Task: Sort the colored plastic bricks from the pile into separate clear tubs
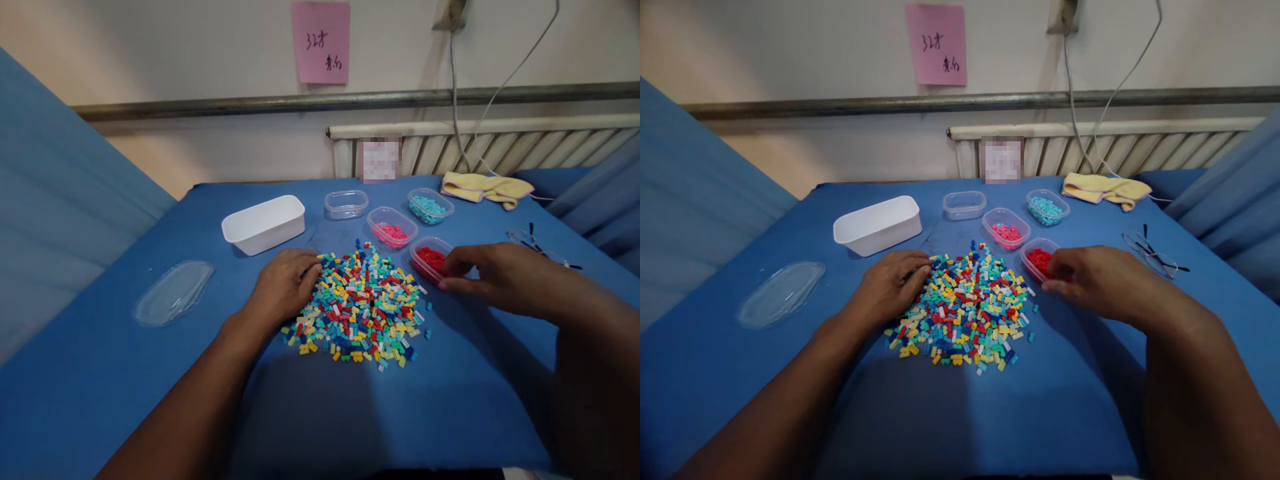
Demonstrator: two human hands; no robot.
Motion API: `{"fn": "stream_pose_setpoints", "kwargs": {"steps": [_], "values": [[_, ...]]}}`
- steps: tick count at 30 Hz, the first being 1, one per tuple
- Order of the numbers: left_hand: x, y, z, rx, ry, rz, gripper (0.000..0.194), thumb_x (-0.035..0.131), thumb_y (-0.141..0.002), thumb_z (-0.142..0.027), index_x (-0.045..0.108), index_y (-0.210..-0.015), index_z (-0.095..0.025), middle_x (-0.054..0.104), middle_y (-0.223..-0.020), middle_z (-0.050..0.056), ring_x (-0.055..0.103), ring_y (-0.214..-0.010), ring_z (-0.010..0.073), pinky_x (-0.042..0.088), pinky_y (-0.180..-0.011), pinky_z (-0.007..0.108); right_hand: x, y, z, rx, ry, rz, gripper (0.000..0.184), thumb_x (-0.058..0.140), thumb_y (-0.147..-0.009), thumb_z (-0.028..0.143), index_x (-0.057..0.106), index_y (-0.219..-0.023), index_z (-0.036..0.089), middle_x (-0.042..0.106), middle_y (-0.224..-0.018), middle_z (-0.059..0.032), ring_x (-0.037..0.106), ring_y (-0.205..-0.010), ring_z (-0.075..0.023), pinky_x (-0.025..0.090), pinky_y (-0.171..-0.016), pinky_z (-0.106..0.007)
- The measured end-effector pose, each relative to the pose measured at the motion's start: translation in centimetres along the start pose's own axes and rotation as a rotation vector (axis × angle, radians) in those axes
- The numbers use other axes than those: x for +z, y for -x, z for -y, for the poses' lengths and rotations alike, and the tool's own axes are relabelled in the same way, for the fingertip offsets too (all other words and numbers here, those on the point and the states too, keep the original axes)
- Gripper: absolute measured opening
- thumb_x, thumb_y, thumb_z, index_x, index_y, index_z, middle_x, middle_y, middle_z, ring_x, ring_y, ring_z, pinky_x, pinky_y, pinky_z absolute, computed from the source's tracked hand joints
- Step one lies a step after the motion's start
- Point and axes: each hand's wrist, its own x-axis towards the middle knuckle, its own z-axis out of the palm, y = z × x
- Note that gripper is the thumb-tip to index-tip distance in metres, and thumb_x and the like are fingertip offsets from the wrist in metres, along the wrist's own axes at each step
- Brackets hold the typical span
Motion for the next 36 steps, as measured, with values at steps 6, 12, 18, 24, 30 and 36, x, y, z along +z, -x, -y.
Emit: {"fn": "stream_pose_setpoints", "kwargs": {"steps": [6,12,18,24,30,36], "values": [[-0.3,-0.1,0.0,0.008,0.005,-0.005,0.023,0.059,-0.108,-0.028,0.08,-0.114,-0.021,0.081,-0.117,0.008,0.073,-0.111,0.0262,0.057,-0.104,0.046,-0.4,-1.7,-1.3,0.334,-0.05,-0.349,0.039,0.059,-0.1,0.059,0.079,-0.095,0.026,0.079,-0.082,-0.0053,0.068,-0.074,-0.0243,0.041,-0.067,-0.036],[-0.6,0.0,-0.1,-0.061,-0.006,0.021,0.019,0.064,-0.106,-0.026,0.081,-0.114,-0.022,0.079,-0.11,0.008,0.072,-0.105,0.0243,0.057,-0.094,0.04,4.4,-3.8,-4.5,0.554,-0.386,-0.483,0.037,0.059,-0.101,0.047,0.079,-0.09,0.018,0.076,-0.076,-0.0082,0.066,-0.071,-0.0221,0.046,-0.073,-0.036],[-0.5,0.2,-0.7,-0.009,0.064,0.045,0.019,0.062,-0.107,-0.026,0.08,-0.112,-0.021,0.078,-0.109,0.008,0.072,-0.104,0.0234,0.056,-0.095,0.04,6.6,-4.2,-5.9,0.604,-0.498,-0.52,0.04,0.056,-0.103,0.049,0.08,-0.097,0.018,0.075,-0.077,-0.0087,0.063,-0.066,-0.0213,0.047,-0.07,-0.036],[-0.2,-0.5,-3.4,0.108,0.241,0.152,0.019,0.06,-0.108,-0.026,0.078,-0.109,-0.021,0.077,-0.105,0.006,0.072,-0.101,0.0195,0.056,-0.09,0.033,6.3,-4.4,-5.4,0.604,-0.528,-0.532,0.038,0.061,-0.101,0.05,0.08,-0.092,0.019,0.073,-0.072,-0.0058,0.063,-0.068,-0.0208,0.046,-0.073,-0.036],[0.7,-4.3,-5.8,0.057,-0.06,0.361,0.028,0.056,-0.107,-0.026,0.083,-0.111,-0.022,0.078,-0.112,0.009,0.072,-0.104,0.0249,0.054,-0.086,0.035,6.3,-4.6,-5.3,0.583,-0.538,-0.546,0.041,0.061,-0.099,0.052,0.08,-0.089,0.017,0.071,-0.068,-0.0049,0.063,-0.068,-0.0209,0.046,-0.073,-0.035],[1.0,-5.9,-5.6,0.057,-0.204,0.436,0.029,0.054,-0.104,-0.022,0.083,-0.109,-0.023,0.078,-0.113,0.009,0.072,-0.101,0.0244,0.051,-0.082,0.033,6.6,-4.7,-5.7,0.565,-0.57,-0.551,0.041,0.061,-0.098,0.052,0.081,-0.09,0.017,0.07,-0.068,-0.0031,0.059,-0.063,-0.0186,0.047,-0.07,-0.034]]}}
